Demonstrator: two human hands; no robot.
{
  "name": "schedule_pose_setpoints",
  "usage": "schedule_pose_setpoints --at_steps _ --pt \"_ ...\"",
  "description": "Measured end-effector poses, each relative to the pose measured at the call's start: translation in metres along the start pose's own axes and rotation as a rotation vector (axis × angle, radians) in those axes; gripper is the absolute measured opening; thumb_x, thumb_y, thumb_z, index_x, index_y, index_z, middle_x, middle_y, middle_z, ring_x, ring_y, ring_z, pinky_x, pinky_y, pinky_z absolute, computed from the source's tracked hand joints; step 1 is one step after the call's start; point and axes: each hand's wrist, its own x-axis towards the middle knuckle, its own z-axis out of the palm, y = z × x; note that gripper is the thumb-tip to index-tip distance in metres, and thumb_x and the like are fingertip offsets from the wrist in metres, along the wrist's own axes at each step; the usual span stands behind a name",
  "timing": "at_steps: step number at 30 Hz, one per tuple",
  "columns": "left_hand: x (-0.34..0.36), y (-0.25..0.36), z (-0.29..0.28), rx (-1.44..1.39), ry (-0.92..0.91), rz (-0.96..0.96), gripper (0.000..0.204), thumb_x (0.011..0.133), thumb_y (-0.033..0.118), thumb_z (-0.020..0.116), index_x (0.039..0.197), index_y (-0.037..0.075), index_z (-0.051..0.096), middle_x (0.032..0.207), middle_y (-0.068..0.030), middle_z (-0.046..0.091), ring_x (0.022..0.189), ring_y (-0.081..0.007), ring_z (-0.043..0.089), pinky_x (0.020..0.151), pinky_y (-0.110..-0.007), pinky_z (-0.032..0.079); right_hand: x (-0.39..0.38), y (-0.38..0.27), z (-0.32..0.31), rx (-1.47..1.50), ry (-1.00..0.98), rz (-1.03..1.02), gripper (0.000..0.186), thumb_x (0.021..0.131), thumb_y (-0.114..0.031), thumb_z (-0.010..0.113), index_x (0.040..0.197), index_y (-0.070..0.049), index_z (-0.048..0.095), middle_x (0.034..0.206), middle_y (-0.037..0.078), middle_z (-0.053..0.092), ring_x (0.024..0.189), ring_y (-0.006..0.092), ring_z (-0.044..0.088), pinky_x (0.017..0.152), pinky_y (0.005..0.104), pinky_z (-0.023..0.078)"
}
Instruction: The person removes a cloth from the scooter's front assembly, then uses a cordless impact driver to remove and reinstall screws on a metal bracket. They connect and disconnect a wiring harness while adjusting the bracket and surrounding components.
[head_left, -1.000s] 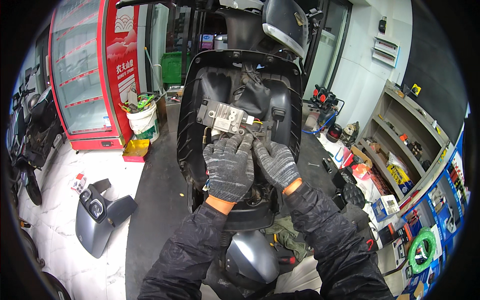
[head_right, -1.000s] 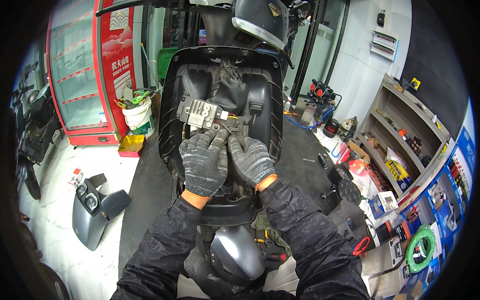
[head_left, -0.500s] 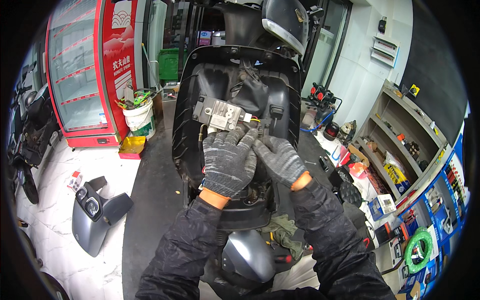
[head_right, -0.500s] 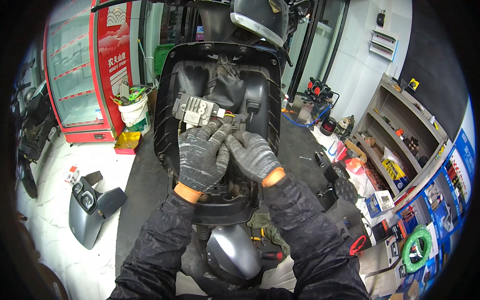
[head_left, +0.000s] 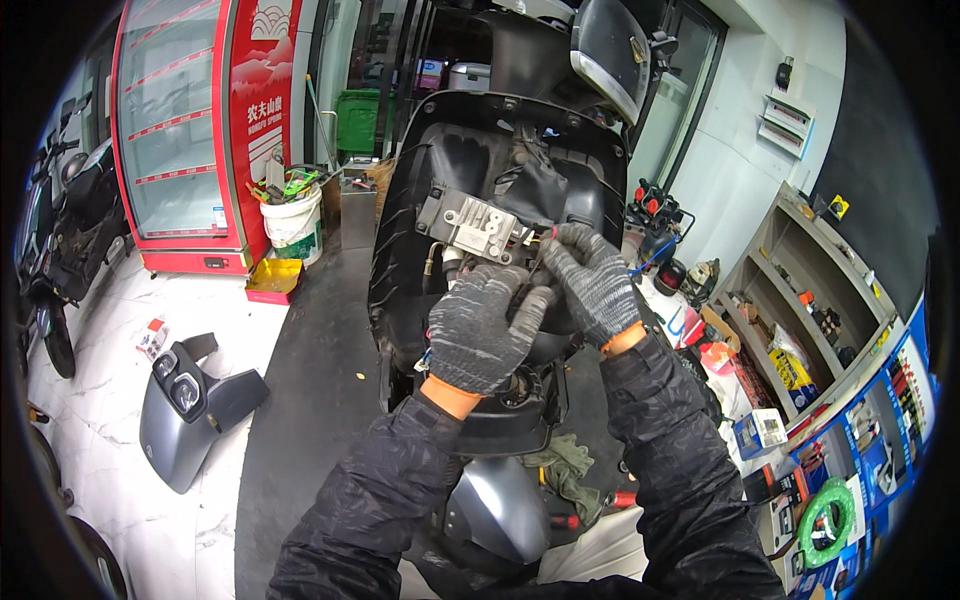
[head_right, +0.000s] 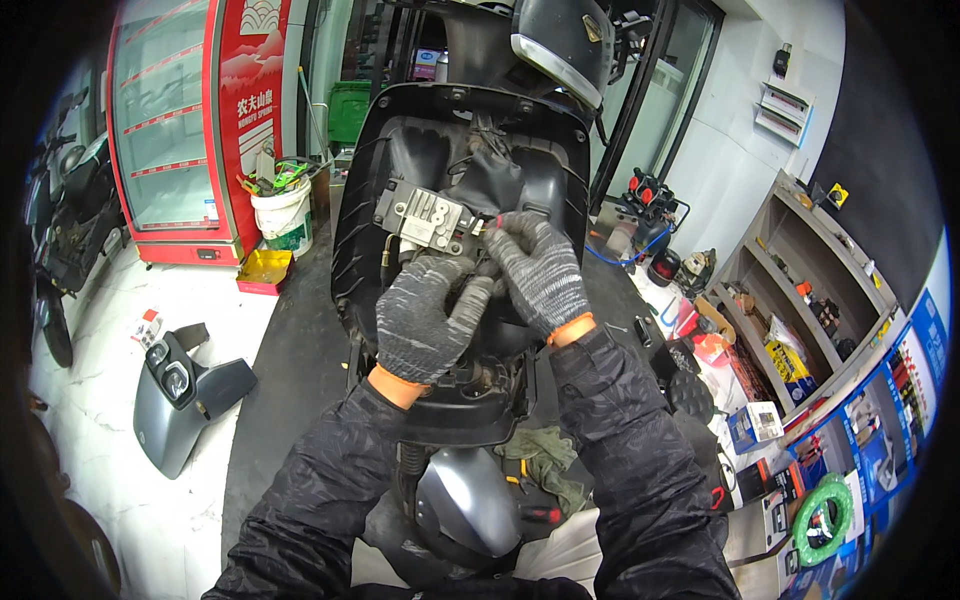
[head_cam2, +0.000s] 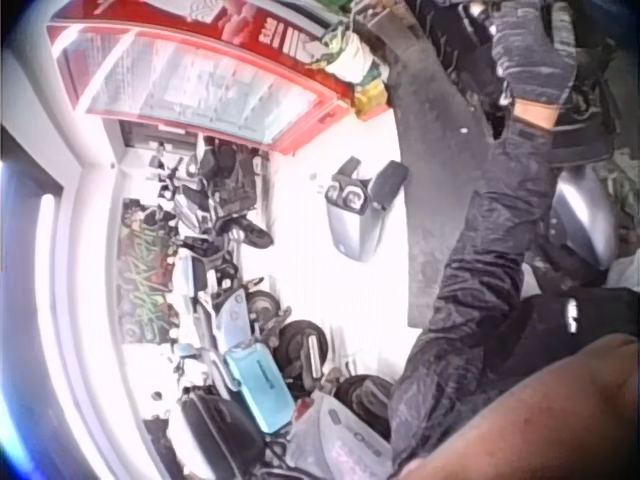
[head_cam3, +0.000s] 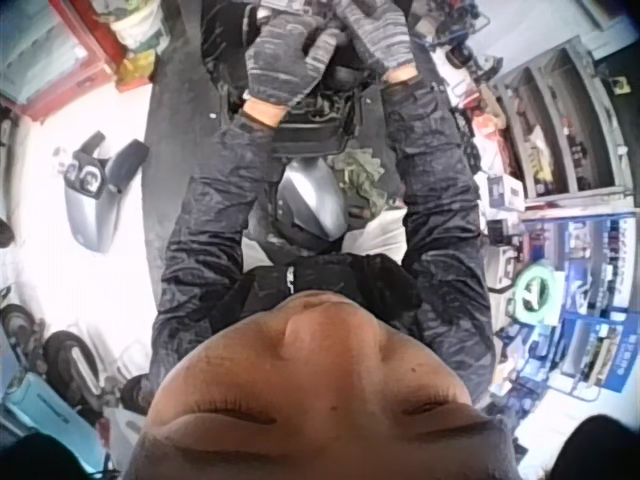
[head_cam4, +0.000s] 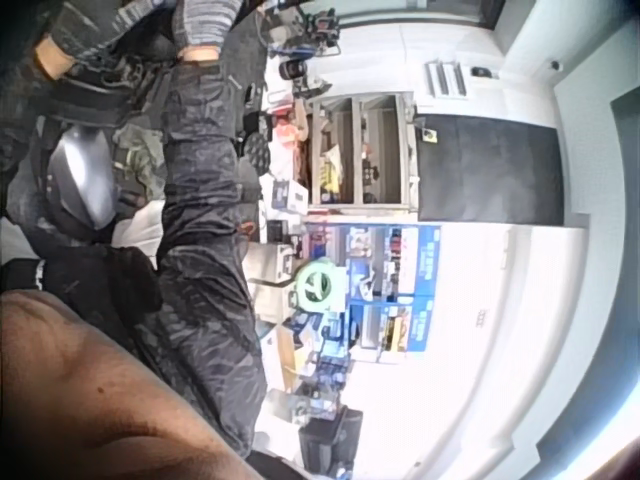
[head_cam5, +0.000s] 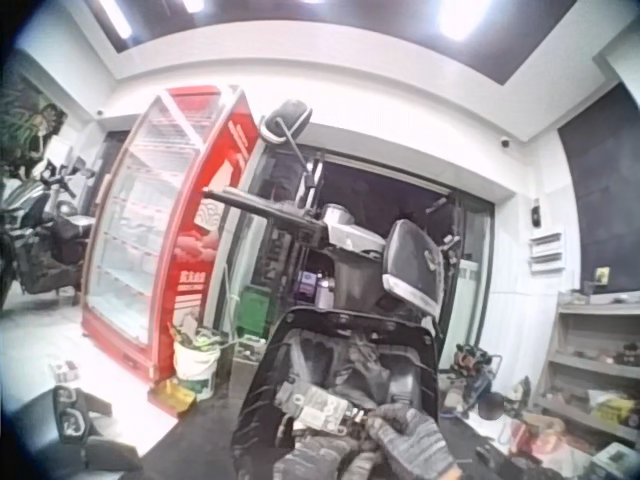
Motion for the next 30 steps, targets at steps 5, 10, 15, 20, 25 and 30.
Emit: schedule_pose_setpoints --at_steps 5,10,15,20,25,30 --pt "-0.004 -0.009 0.005 0.246 0.024 0.103 0.022 0.089 0.014 0.08 0.11 0.006 0.077 0.103 -0.015 0.074 0.099 -0.0346 0.071 0.087 -0.046 0.058 0.01 0.004 -0.004 -0.149 0.06 0.031 0.028 0.102 -0.017 0.076 0.12 0.003 0.073 0.092 0.007 0.078 0.073 0.0093 0.069 0.06 0.0263 0.055" --pt "-0.01 -0.018 0.013 0.213 0.038 0.013 0.016 0.094 0.018 0.076 0.108 0.009 0.077 0.103 -0.0128 0.075 0.093 -0.0337 0.072 0.082 -0.046 0.058 0.011 0.016 -0.005 -0.42 0.214 -0.143 0.022 0.1 -0.016 0.077 0.114 0.0 0.078 0.091 0.01 0.079 0.073 0.0118 0.071 0.066 0.0305 0.057" --pt "-0.009 -0.017 0.029 0.419 -0.072 -0.039 0.016 0.095 0.023 0.066 0.103 0.013 0.075 0.095 -0.008 0.073 0.081 -0.0321 0.072 0.071 -0.046 0.055 0.012 0.018 0.003 -0.282 0.227 -0.098 0.022 0.1 -0.015 0.077 0.114 0.002 0.076 0.084 0.007 0.075 0.068 0.0103 0.068 0.061 0.0289 0.053" --pt "-0.008 -0.018 0.038 0.479 0.015 -0.004 0.014 0.093 0.024 0.064 0.098 0.015 0.074 0.091 -0.0054 0.071 0.082 -0.0286 0.073 0.071 -0.047 0.055 0.006 0.006 -0.008 -0.106 -0.054 0.062 0.03 0.097 -0.008 0.08 0.123 0.002 0.069 0.084 0.003 0.073 0.066 0.0051 0.062 0.056 0.0233 0.048" --pt "-0.007 -0.012 0.039 0.503 -0.106 -0.118 0.015 0.095 0.024 0.071 0.103 0.012 0.076 0.096 -0.0092 0.074 0.087 -0.0329 0.073 0.077 -0.049 0.056 0.015 0.011 -0.006 -0.203 -0.062 0.018 0.028 0.096 -0.008 0.078 0.121 -0.001 0.068 0.09 0.0 0.071 0.073 0.0049 0.061 0.062 0.0231 0.05" --pt "-0.005 -0.008 0.03 0.443 -0.052 -0.029 0.025 0.095 0.025 0.071 0.113 0.009 0.077 0.103 -0.0127 0.075 0.091 -0.0341 0.073 0.081 -0.049 0.056 0.031 0.023 -0.001 -0.65 0.095 -0.2 0.022 0.092 -0.011 0.078 0.109 0.0 0.072 0.093 0.015 0.078 0.086 0.0213 0.076 0.078 0.0356 0.06"
